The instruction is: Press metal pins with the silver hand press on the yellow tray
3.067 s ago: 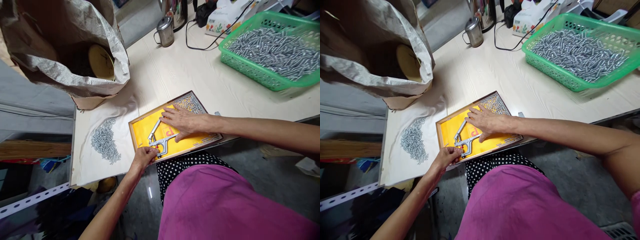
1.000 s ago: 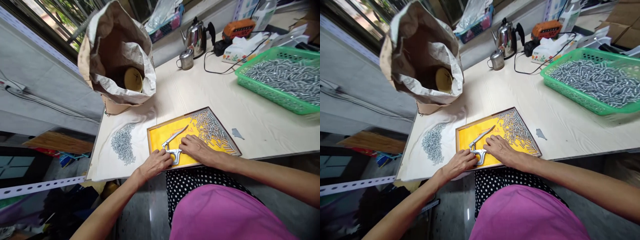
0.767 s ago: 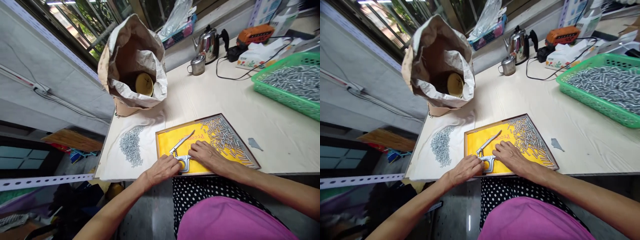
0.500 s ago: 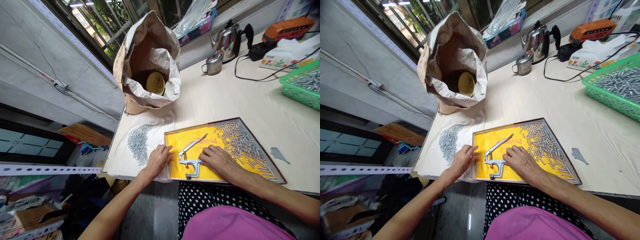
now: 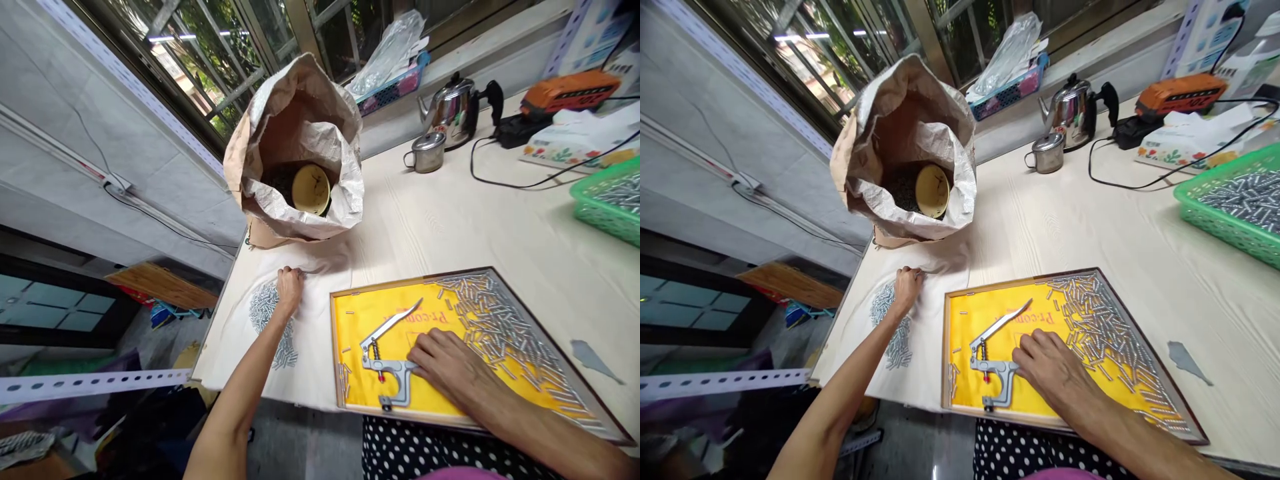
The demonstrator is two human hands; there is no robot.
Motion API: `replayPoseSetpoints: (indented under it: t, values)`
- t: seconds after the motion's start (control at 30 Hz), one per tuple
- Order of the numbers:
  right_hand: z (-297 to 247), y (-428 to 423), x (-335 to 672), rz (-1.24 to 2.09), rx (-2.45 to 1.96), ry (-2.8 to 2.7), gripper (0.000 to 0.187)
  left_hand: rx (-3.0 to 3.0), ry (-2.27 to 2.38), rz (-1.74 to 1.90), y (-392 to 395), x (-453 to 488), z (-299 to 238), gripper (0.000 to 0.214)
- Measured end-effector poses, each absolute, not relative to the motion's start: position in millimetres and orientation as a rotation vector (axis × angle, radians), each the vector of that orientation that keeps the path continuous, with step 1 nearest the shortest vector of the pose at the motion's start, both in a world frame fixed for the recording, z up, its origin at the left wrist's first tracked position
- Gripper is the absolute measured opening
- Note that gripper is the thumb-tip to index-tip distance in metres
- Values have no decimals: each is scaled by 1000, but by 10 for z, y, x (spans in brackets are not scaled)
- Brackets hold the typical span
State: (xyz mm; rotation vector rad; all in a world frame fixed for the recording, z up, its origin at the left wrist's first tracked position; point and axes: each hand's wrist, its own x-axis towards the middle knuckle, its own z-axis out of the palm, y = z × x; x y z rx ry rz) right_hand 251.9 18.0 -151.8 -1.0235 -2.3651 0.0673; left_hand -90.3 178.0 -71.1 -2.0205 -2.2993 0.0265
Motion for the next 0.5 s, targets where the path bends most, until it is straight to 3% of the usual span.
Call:
replayPoseSetpoints:
  t: [0.5]
  values:
    - [-1505,179,2476,78,-1022,-2311,32,-2125,-2192,151,1770,-914,-688,27]
